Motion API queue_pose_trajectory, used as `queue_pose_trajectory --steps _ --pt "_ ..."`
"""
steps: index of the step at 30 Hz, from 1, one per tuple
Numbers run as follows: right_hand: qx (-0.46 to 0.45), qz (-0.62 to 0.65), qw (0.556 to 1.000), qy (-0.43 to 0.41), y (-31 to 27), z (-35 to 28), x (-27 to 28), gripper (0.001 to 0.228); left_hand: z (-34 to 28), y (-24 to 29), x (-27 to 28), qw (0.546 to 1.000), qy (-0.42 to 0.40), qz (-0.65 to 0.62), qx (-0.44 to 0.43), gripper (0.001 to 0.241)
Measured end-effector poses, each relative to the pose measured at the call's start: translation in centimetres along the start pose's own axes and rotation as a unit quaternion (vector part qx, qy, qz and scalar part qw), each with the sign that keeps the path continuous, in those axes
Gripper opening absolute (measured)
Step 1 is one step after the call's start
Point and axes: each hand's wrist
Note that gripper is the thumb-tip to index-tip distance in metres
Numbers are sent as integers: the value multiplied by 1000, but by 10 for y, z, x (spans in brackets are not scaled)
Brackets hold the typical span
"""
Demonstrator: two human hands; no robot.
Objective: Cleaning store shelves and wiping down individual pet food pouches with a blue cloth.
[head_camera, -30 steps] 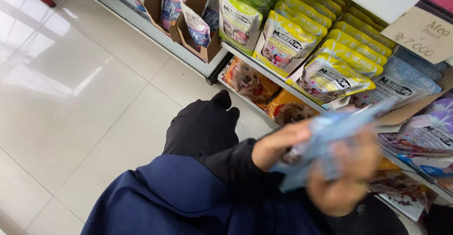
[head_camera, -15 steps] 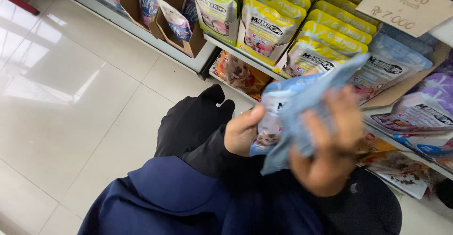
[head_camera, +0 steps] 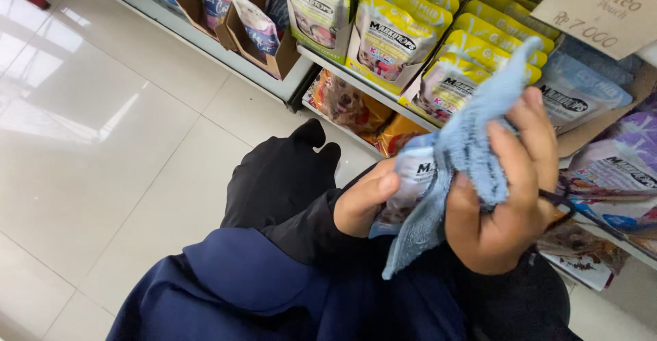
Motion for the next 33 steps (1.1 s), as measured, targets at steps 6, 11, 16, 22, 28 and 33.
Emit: queue_pose_trajectory --steps 6,11,16,22,28,33 --pt "80 -11 996 -47 4 -45 -33 43 2 39 0 998 -52 18 -24 102" --pt "96 -3 980 -176 -9 -43 -27 38 -4 44 -2 998 -40 -39 -34 101" --pt "76 -73 994 2 4 -30 1 40 -3 47 -20 981 -155 113 -33 91" --pt "-139 56 978 147 2 -28 8 43 -6 66 -20 975 -158 152 -26 72" --pt "-333 366 863 102 6 -44 8 56 -3 44 -1 998 -11 62 -29 65" --pt "-352 427 827 98 1 -53 4 61 17 42 -21 968 27 223 -112 60"
Point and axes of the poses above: each hand's wrist, its own z-axis towards the middle knuckle, its own x-axis out of the back of the hand, y = z × x, and after that the axes turned 9 degrees about z, right-handed
